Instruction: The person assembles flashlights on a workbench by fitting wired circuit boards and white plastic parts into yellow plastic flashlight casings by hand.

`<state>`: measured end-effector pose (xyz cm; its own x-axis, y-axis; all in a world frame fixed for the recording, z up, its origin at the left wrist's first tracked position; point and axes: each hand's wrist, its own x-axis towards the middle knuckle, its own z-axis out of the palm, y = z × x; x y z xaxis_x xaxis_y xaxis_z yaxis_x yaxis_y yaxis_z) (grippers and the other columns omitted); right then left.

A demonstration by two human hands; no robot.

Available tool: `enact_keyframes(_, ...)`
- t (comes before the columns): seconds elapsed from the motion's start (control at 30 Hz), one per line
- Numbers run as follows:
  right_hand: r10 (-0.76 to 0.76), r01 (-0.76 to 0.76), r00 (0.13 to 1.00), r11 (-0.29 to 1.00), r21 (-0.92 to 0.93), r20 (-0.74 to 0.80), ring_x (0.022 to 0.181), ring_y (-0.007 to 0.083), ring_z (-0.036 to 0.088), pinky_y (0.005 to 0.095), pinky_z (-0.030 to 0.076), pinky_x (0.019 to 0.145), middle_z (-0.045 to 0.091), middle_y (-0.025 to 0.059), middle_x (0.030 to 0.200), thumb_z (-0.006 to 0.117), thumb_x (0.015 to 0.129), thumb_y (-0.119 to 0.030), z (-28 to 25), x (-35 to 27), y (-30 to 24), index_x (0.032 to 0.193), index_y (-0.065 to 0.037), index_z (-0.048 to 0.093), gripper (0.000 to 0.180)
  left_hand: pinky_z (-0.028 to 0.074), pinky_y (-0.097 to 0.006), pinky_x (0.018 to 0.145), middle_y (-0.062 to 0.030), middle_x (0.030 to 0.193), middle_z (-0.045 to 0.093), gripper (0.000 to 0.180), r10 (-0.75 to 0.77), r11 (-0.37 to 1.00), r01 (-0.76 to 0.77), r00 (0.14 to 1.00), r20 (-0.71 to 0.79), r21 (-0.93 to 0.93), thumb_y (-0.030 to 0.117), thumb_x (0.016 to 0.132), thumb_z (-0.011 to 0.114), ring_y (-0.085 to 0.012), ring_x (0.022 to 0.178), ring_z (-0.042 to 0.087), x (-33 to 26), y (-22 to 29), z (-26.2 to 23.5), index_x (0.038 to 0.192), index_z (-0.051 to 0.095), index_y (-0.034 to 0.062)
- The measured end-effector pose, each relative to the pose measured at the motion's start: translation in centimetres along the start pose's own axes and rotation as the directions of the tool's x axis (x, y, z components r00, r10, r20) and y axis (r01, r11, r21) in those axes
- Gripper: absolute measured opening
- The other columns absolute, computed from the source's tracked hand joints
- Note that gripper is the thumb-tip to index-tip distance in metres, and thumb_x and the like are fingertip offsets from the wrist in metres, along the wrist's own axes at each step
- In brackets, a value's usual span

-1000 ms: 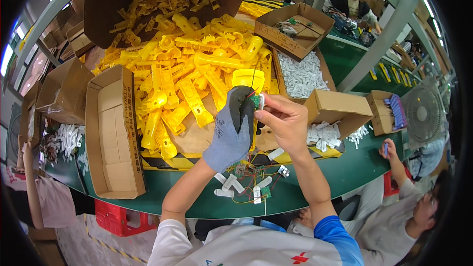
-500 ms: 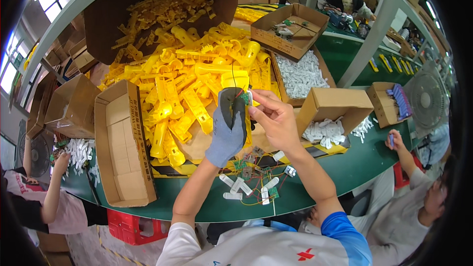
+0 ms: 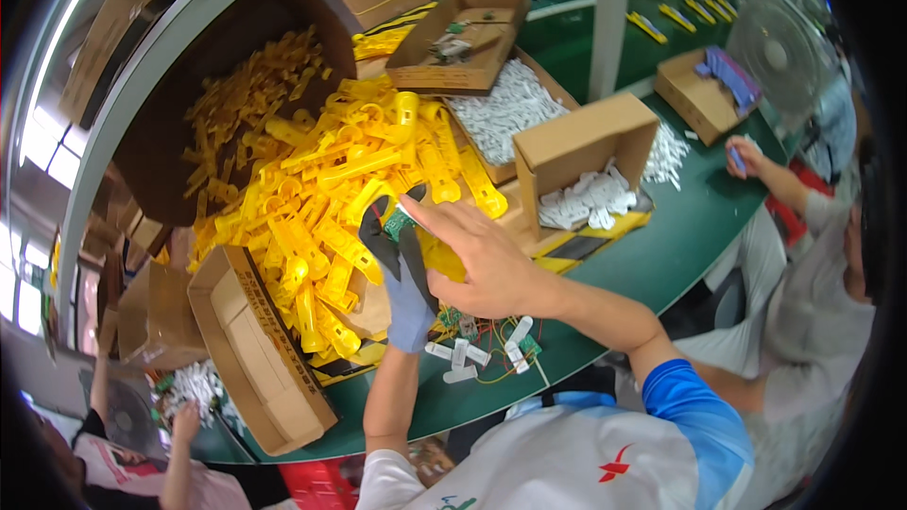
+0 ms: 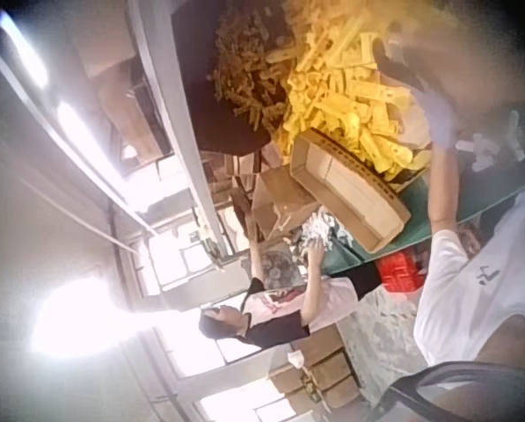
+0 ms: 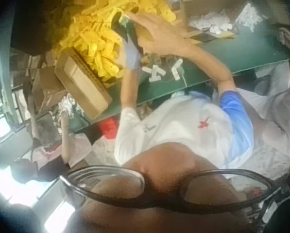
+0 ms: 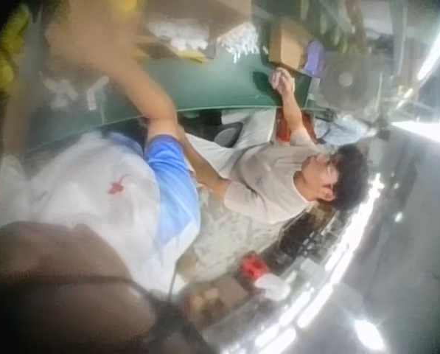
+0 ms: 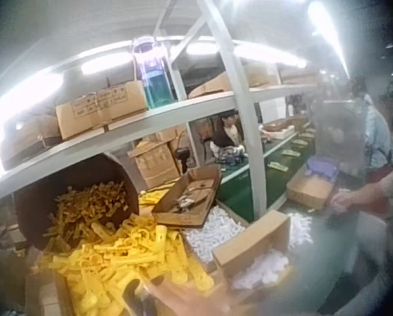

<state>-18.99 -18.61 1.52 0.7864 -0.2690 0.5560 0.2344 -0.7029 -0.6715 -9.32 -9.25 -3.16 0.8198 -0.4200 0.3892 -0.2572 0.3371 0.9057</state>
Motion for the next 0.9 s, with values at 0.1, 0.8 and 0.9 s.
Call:
enact_keyframes(0.1, 0.155, -0.15, 0.977, 0.988, -0.043, 0.145, 0.124, 0.0426, 0.047, 0.046, 0.039, 0.103, 0.047, 0.0261, 0.135, 0.074, 0.078, -0.033, -4.0, -3.0, -1.4, 0.143, -0.001, 0.034, 0.083, 0.046, -0.037, 0.093, -0.012, 0.121, 0.057, 0.044, -0.659, 0.643, 0.647, 0.74, 0.133, -0.409, 0.018, 0.094, 0.057, -0.0218, 0.106, 0.057, -1.5, 10.1, 5.3, 0.136, 0.044, 0.0097)
enact_keyframes(0.8, 0.495, -0.556, 0.821, 0.805, -0.204, -0.284, 0.074, 0.0269, 0.067, 0.0348, 0.053, 0.07, 0.07, 0.0131, 0.088, 0.072, 0.082, -0.029, -5.2, -17.3, 6.9, 0.107, -0.004, 0.068, 0.036, 0.041, -0.046, 0.1, -0.0228, 0.131, 0.042, 0.083, 0.085, 0.165, -0.137, 0.989, 0.124, 0.977, 0.016, 0.07, 0.077, -0.0419, 0.122, 0.042, 0.5, -7.2, -9.9, 0.143, 0.037, 0.0097)
enact_keyframes(0.9, 0.393, -0.415, 0.909, 0.814, -0.407, -0.141, 0.081, 0.0315, 0.067, 0.0408, 0.054, 0.07, 0.068, 0.0141, 0.089, 0.073, 0.08, -0.032, 0.2, -14.6, 7.0, 0.11, -0.003, 0.065, 0.042, 0.036, -0.046, 0.105, -0.0241, 0.136, 0.04, 0.089, 0.176, 0.407, -0.127, 0.983, 0.058, 0.905, 0.008, 0.067, 0.076, -0.0448, 0.125, 0.039, -1.7, -6.1, -11.5, 0.145, 0.032, 0.0064)
